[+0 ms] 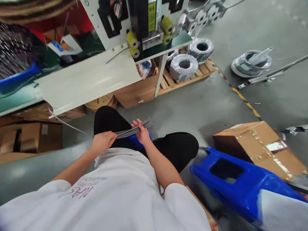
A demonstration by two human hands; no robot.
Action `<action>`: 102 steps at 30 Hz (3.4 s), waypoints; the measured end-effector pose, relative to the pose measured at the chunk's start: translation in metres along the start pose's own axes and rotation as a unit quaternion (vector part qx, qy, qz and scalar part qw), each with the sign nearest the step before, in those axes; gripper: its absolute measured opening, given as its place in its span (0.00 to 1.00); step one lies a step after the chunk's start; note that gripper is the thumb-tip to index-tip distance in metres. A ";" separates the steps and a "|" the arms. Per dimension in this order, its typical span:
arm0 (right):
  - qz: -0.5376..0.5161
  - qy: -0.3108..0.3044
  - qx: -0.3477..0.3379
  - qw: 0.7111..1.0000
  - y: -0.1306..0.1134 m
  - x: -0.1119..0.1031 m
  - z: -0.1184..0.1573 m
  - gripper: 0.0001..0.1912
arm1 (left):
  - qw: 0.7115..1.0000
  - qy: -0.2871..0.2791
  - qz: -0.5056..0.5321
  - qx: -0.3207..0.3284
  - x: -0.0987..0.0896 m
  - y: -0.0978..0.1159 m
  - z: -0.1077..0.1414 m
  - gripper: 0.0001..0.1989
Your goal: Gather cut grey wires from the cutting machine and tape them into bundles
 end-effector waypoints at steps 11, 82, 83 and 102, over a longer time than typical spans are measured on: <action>0.002 0.017 -0.007 1.000 0.002 -0.009 -0.001 0.18 | 0.999 0.019 0.021 -0.033 0.009 0.003 -0.022 0.17; 0.010 0.013 0.041 0.999 0.009 -0.001 -0.002 0.24 | 0.988 0.090 -0.111 0.061 -0.054 -0.024 0.030 0.10; 0.006 0.011 0.040 0.999 0.010 -0.001 -0.001 0.22 | 0.992 0.061 -0.098 0.059 -0.042 -0.019 0.031 0.10; -0.031 0.021 0.028 0.999 0.015 -0.011 -0.006 0.13 | 0.998 0.015 -0.033 0.044 -0.029 -0.038 0.041 0.16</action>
Point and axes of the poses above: each hand's wrist, its own z-axis away from the middle knuckle, its own x-axis out of the palm, y = z × x, the point moved 10 cm from there along -z, towards the middle knuckle, and after that the axes turned 14 degrees about x, right-handed, at the moved point
